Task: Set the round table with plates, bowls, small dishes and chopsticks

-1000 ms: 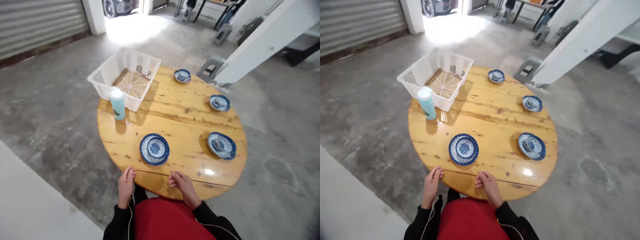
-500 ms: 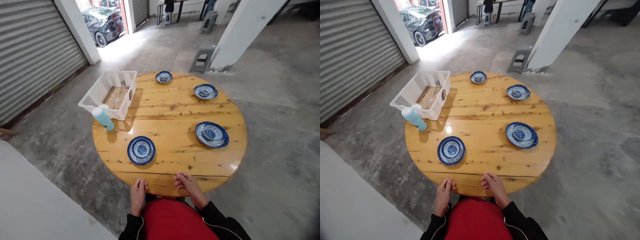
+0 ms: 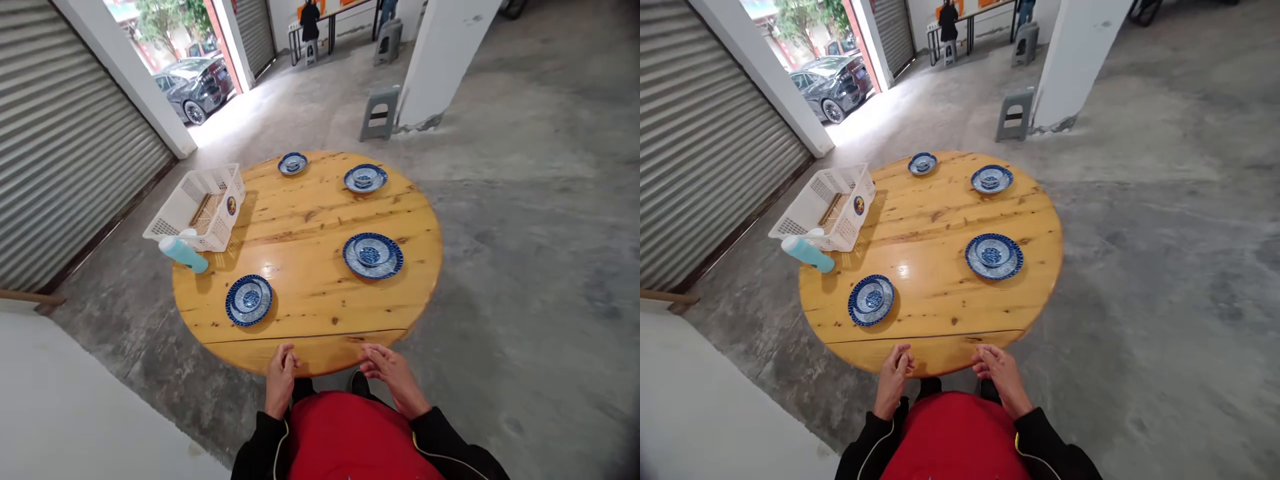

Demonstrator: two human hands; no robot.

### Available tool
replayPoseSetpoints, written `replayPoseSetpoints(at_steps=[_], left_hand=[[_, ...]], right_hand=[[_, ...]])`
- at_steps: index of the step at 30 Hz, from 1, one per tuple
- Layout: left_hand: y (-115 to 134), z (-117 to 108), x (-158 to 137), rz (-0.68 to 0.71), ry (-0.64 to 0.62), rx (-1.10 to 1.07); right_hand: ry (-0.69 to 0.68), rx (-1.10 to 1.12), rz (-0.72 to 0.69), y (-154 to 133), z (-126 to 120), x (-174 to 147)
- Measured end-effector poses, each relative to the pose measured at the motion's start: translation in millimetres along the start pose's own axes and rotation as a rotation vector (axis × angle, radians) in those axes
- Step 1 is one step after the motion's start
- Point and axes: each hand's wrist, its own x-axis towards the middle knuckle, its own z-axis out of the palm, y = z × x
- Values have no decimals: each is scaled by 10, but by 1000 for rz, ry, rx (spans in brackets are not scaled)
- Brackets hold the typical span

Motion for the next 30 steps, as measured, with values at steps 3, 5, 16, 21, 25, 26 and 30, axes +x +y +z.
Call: replayPoseSetpoints(at_steps=[3, 5, 16, 21, 25, 26, 30], left_hand=[[211, 595, -95, 18, -155, 3], [372, 1013, -160, 48, -304, 26], [1022, 2214, -74, 386, -710, 320], [1226, 2719, 93, 381, -761, 263], [1385, 3172, 265, 341, -779, 179], [1430, 3289, 315, 324, -768, 159], [1651, 3740, 518, 280, -684, 116]], right_hand=[[81, 21, -15, -67, -549, -52], [154, 41, -31, -81, -931, -111], [446, 278, -49, 112, -1959, -321], [490, 197, -65, -242, -2208, -133], [496, 94, -103, -852, -2509, 258], [484, 61, -111, -1027, -2576, 380], [400, -67, -112, -1652, -2811, 871]])
